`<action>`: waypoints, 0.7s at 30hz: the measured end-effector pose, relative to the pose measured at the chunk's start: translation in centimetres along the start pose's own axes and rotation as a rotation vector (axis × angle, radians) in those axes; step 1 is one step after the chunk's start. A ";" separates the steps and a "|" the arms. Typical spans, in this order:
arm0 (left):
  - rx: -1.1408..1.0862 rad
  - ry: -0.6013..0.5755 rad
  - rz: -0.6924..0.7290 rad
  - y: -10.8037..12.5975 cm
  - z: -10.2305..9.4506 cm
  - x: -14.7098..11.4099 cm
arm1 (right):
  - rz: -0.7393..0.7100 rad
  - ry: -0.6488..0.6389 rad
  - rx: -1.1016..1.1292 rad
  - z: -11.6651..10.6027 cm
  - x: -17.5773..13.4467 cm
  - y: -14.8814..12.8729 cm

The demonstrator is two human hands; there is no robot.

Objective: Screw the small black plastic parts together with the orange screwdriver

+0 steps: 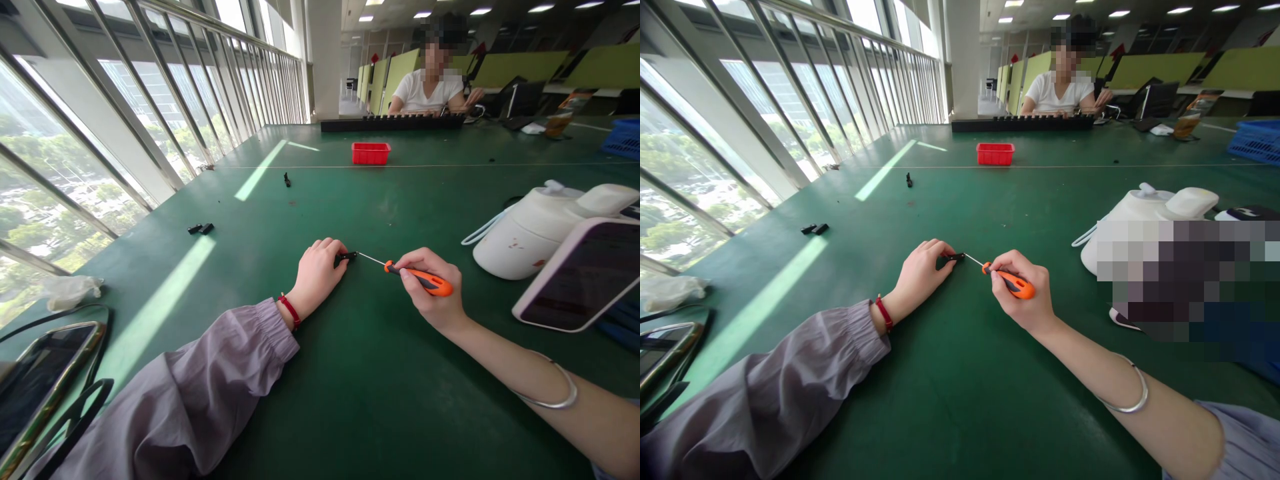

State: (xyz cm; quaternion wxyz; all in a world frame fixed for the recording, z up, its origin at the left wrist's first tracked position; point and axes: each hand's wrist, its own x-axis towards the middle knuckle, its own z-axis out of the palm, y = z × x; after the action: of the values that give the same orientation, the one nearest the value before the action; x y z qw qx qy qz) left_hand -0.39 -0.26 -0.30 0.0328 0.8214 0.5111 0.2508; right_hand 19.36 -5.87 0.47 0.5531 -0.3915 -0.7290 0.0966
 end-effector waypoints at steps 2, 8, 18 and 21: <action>0.001 0.000 0.000 0.0 0.0 0.0 | -0.002 -0.004 -0.004 0.0 0.0 0.0; 0.010 -0.001 0.005 0.0 0.0 0.0 | 0.005 -0.010 -0.017 0.0 0.0 -0.1; 0.022 -0.014 0.001 0.0 0.1 0.0 | 0.000 -0.020 -0.028 0.0 0.0 0.0; 0.018 -0.016 -0.003 0.0 0.1 0.0 | -0.001 -0.031 -0.018 0.0 -0.1 0.0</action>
State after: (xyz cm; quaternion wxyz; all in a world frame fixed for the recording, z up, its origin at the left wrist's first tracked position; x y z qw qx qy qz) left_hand -0.36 -0.26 -0.34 0.0296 0.8229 0.5142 0.2396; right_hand 19.38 -5.89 0.42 0.5383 -0.3948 -0.7384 0.0957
